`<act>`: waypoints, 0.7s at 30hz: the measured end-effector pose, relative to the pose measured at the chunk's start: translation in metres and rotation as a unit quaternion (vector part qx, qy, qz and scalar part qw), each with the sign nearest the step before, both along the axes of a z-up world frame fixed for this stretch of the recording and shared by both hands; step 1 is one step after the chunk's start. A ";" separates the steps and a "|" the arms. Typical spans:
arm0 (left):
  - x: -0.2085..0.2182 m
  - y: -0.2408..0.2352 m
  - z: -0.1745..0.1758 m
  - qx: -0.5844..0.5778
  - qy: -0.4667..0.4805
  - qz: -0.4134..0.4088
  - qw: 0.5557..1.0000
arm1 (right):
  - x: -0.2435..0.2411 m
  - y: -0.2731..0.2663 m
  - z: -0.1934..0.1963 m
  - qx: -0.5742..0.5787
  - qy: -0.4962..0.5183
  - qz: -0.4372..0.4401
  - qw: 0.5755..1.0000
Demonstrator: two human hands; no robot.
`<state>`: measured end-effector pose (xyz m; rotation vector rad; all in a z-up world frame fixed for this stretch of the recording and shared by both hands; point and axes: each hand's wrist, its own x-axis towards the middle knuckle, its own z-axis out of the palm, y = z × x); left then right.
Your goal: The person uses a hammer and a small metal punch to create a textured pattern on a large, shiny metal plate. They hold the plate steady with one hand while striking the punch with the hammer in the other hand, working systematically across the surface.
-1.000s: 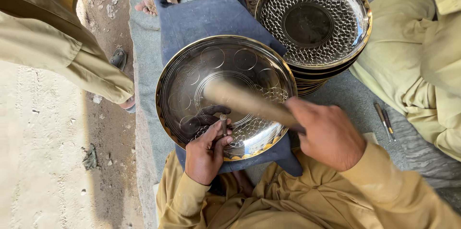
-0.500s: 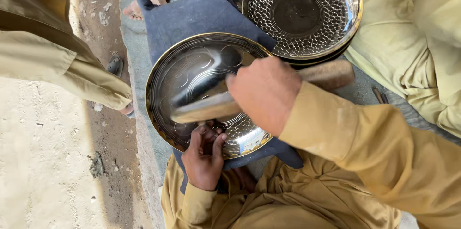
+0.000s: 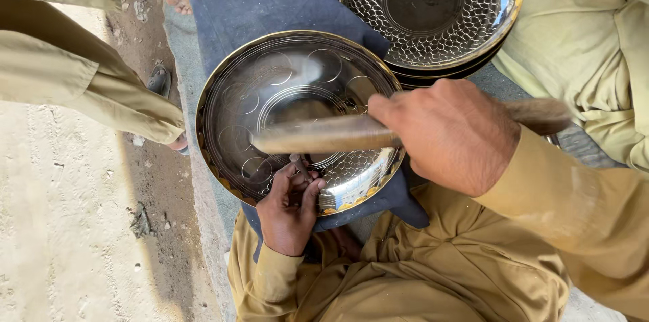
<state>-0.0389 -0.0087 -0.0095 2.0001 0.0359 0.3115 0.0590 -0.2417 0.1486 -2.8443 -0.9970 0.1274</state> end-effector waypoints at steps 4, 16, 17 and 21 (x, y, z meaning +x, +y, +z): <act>0.007 0.006 0.006 -0.001 0.024 -0.056 0.998 | -0.012 -0.015 -0.018 -0.031 0.086 -0.074 0.993; 0.047 0.025 0.025 0.135 0.052 -0.319 0.937 | -0.102 -0.050 -0.125 0.208 0.133 -0.267 0.932; 0.052 0.023 0.027 0.140 0.051 -0.350 0.925 | -0.111 -0.046 -0.134 0.242 0.144 -0.315 0.906; 0.066 0.018 0.038 0.171 0.036 -0.446 0.878 | -0.140 -0.037 -0.160 0.290 0.098 -0.304 0.902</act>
